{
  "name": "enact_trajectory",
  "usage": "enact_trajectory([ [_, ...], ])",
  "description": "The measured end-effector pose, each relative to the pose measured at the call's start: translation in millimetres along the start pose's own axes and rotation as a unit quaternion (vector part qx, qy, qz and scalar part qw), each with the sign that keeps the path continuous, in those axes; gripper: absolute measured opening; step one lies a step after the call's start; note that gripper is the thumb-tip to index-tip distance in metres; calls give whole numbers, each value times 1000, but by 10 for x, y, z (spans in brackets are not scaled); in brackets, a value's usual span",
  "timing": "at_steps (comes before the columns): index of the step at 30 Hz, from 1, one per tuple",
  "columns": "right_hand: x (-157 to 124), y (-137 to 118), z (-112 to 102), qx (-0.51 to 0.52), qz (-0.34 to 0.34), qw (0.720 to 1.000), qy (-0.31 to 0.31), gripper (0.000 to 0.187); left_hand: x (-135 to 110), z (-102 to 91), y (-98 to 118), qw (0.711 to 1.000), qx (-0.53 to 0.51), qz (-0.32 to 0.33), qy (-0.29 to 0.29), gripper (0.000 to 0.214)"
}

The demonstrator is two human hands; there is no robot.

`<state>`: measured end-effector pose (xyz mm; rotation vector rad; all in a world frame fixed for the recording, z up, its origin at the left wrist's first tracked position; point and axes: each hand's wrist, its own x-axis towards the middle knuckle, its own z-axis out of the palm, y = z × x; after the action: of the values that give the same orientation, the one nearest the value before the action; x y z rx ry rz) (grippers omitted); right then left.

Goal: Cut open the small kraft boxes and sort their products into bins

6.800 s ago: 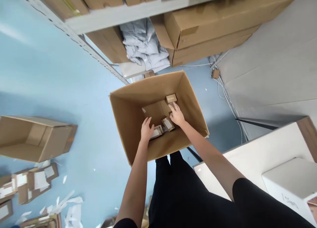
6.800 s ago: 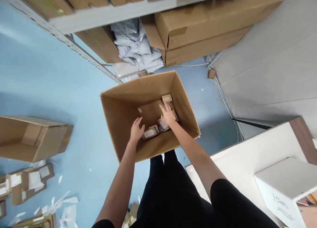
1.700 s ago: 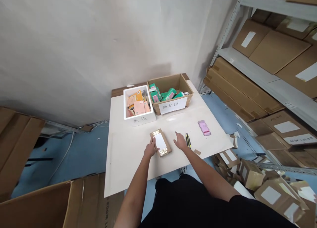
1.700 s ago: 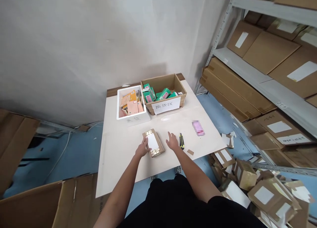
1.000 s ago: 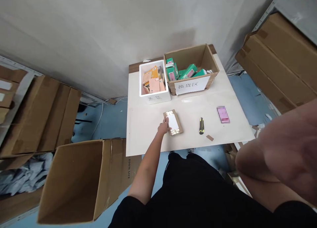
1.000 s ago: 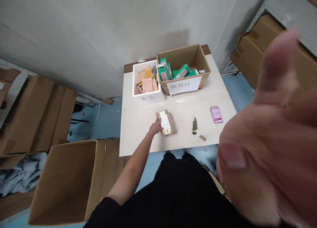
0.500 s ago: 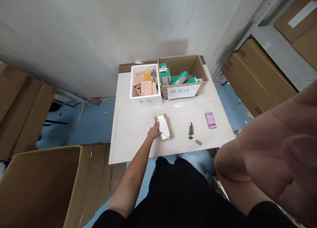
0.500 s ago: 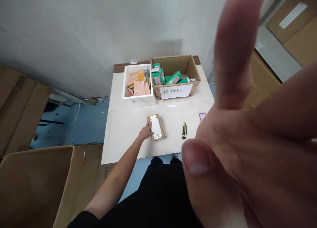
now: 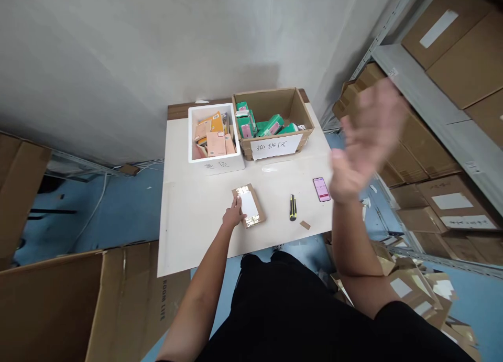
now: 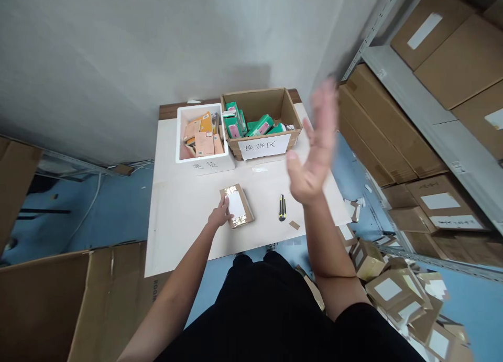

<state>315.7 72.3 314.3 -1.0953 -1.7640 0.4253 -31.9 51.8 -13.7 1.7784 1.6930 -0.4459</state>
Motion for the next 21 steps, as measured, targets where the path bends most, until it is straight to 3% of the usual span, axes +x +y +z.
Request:
enact_trajectory([
  [1, 34, 150, 169, -29, 4, 999, 34, 72, 5, -4, -5, 1000, 1, 0, -2, 98],
  [2, 14, 367, 340, -58, 6, 998, 15, 76, 15, -6, -12, 1000, 3, 1, -4, 99],
  [4, -196, 962, 657, -98, 55, 992, -58, 78, 47, -7, -26, 1000, 7, -4, 1, 98],
  [6, -591, 1621, 903, -142, 157, 969, -125, 76, 69, -9, -28, 1000, 12, -8, 5, 97],
  [8, -1062, 2148, 1064, -194, 293, 913, -208, 73, 66, -17, -14, 1000, 17, -14, 5, 97],
  [10, -1502, 2452, 1157, -230, 377, 850, -288, 69, 40, -26, 9, 1000, 20, -19, 4, 97],
  [14, -2154, 2579, 1282, -253, 510, 741, -356, 54, -22, -40, 58, 999, 21, -33, 1, 95],
  [16, -2381, 2553, 1377, -239, 559, 707, -361, 48, -49, -47, 77, 999, 17, -37, 2, 95],
  [18, -2533, 2518, 1492, -244, 573, 706, -337, 42, -75, -56, 94, 999, 13, -36, 3, 95],
  [21, -2563, 2435, 1658, -215, 578, 728, -299, 39, -106, -65, 114, 999, 9, -34, 4, 95],
])
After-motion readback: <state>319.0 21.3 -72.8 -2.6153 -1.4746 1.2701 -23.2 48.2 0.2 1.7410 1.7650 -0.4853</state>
